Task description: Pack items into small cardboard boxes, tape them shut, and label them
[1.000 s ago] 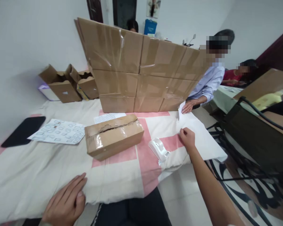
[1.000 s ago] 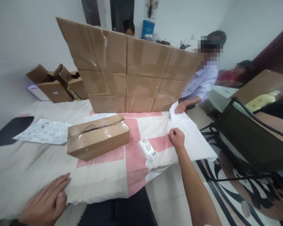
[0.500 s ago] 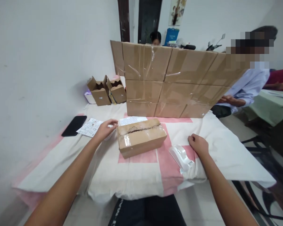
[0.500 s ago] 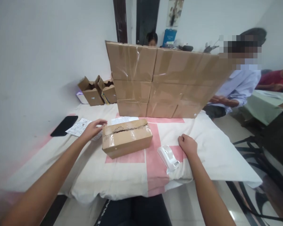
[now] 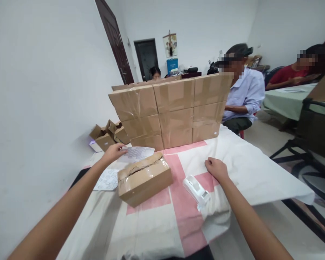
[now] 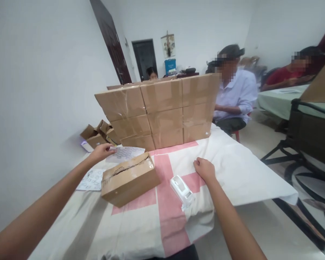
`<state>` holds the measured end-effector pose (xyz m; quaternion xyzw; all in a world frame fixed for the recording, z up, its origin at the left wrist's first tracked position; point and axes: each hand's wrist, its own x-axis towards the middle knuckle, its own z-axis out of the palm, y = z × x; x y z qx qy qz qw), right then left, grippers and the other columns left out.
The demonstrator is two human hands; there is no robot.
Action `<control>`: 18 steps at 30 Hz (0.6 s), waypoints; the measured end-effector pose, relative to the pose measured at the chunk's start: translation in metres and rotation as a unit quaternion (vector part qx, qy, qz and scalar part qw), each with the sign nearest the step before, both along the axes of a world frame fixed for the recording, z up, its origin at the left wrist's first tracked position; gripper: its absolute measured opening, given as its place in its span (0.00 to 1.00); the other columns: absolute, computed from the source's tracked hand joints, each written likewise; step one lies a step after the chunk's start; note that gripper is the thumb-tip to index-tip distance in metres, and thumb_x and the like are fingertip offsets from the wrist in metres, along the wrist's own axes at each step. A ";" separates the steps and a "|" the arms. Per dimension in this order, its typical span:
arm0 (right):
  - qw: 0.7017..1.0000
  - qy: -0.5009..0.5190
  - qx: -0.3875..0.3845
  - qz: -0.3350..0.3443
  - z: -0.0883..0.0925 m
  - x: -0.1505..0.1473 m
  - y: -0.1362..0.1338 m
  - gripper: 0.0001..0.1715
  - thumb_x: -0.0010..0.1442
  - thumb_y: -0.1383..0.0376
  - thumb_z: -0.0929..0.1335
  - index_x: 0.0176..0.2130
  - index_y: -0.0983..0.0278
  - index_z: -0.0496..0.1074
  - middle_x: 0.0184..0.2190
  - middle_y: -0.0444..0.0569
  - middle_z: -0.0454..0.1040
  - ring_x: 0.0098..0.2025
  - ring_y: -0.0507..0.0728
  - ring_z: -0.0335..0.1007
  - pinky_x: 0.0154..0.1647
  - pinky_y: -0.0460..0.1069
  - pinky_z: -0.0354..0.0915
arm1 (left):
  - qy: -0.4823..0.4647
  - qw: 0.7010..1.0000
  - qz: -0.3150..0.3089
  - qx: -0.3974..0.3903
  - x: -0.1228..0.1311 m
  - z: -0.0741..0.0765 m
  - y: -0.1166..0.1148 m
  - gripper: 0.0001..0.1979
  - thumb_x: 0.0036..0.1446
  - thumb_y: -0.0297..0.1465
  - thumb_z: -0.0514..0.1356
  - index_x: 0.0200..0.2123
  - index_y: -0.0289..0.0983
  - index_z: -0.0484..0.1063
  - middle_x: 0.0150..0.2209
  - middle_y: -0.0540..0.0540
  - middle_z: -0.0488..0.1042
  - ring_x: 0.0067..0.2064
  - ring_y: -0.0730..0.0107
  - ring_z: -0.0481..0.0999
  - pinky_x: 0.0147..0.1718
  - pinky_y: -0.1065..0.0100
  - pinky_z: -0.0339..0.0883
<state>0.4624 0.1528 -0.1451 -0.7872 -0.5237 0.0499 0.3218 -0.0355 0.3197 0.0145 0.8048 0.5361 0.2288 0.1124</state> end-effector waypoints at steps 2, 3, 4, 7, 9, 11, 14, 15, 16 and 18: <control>0.998 0.047 0.029 0.017 0.002 0.001 -0.003 0.16 0.57 0.58 0.65 0.22 0.63 0.64 0.20 0.45 0.66 0.25 0.53 0.56 0.30 0.48 0.45 | -0.009 0.999 -0.018 0.032 0.008 0.033 -0.022 0.20 0.50 0.49 0.61 0.32 0.37 0.78 0.35 0.43 0.79 0.38 0.56 0.75 0.39 0.61 0.67; 0.996 0.072 0.046 0.029 0.003 0.001 -0.005 0.17 0.58 0.57 0.65 0.22 0.62 0.64 0.20 0.45 0.67 0.25 0.53 0.57 0.30 0.48 0.48 | -0.024 0.998 -0.031 0.048 0.017 0.048 -0.037 0.21 0.53 0.50 0.60 0.35 0.38 0.78 0.38 0.44 0.80 0.40 0.57 0.76 0.40 0.63 0.67; 0.992 0.099 0.066 0.043 0.005 0.000 -0.007 0.17 0.58 0.56 0.64 0.23 0.62 0.65 0.21 0.45 0.67 0.26 0.53 0.59 0.31 0.48 0.51 | -0.061 0.995 -0.048 0.068 0.030 0.060 -0.054 0.21 0.55 0.50 0.60 0.37 0.38 0.79 0.39 0.44 0.80 0.39 0.59 0.76 0.40 0.64 0.67; 0.972 0.179 0.123 0.086 0.012 -0.009 -0.018 0.20 0.60 0.51 0.63 0.26 0.63 0.69 0.24 0.46 0.71 0.29 0.55 0.66 0.35 0.49 0.61 | -0.183 0.973 -0.110 0.093 0.084 0.079 -0.105 0.19 0.59 0.46 0.60 0.38 0.37 0.79 0.35 0.46 0.80 0.37 0.63 0.76 0.36 0.67 0.68; 0.956 0.224 0.145 0.117 0.017 -0.018 -0.029 0.23 0.61 0.49 0.63 0.30 0.64 0.73 0.28 0.49 0.75 0.33 0.56 0.70 0.37 0.50 0.65 | -0.260 0.948 -0.146 0.111 0.128 0.075 -0.135 0.15 0.59 0.42 0.62 0.37 0.36 0.80 0.34 0.48 0.80 0.36 0.65 0.76 0.35 0.69 0.69; 0.938 0.266 0.166 0.146 0.022 -0.028 -0.040 0.29 0.63 0.44 0.61 0.36 0.64 0.76 0.33 0.51 0.78 0.36 0.58 0.74 0.38 0.51 0.68 | -0.365 0.909 -0.159 0.123 0.171 0.060 -0.158 0.13 0.61 0.41 0.62 0.37 0.37 0.79 0.33 0.49 0.79 0.35 0.68 0.76 0.35 0.70 0.69; 0.893 0.343 0.242 0.164 0.030 -0.040 -0.054 0.34 0.64 0.38 0.56 0.41 0.58 0.75 0.40 0.51 0.79 0.42 0.61 0.77 0.41 0.56 0.74 | -0.495 0.852 -0.160 0.056 0.227 0.020 -0.175 0.14 0.64 0.42 0.60 0.39 0.38 0.77 0.34 0.49 0.78 0.37 0.68 0.76 0.37 0.69 0.71; 0.878 0.362 0.268 0.166 0.033 -0.043 -0.056 0.33 0.64 0.37 0.56 0.42 0.56 0.75 0.40 0.50 0.79 0.44 0.61 0.77 0.42 0.58 0.75 | -0.517 0.841 -0.158 0.031 0.242 0.004 -0.177 0.14 0.65 0.42 0.60 0.39 0.38 0.77 0.34 0.48 0.77 0.38 0.67 0.76 0.38 0.69 0.71; 0.869 0.366 0.284 0.174 0.035 -0.045 -0.058 0.31 0.65 0.37 0.56 0.41 0.54 0.74 0.40 0.49 0.79 0.44 0.60 0.77 0.42 0.58 0.75 | -0.537 0.830 -0.152 0.012 0.255 -0.013 -0.177 0.14 0.65 0.43 0.59 0.39 0.38 0.76 0.34 0.48 0.77 0.38 0.67 0.76 0.39 0.69 0.71; 0.872 0.340 0.284 0.210 0.037 -0.047 -0.059 0.31 0.68 0.40 0.55 0.40 0.55 0.75 0.37 0.47 0.77 0.41 0.59 0.77 0.39 0.56 0.76 | -0.560 0.810 -0.169 -0.033 0.274 -0.045 -0.172 0.16 0.66 0.44 0.58 0.41 0.37 0.75 0.37 0.45 0.78 0.41 0.65 0.76 0.41 0.68 0.71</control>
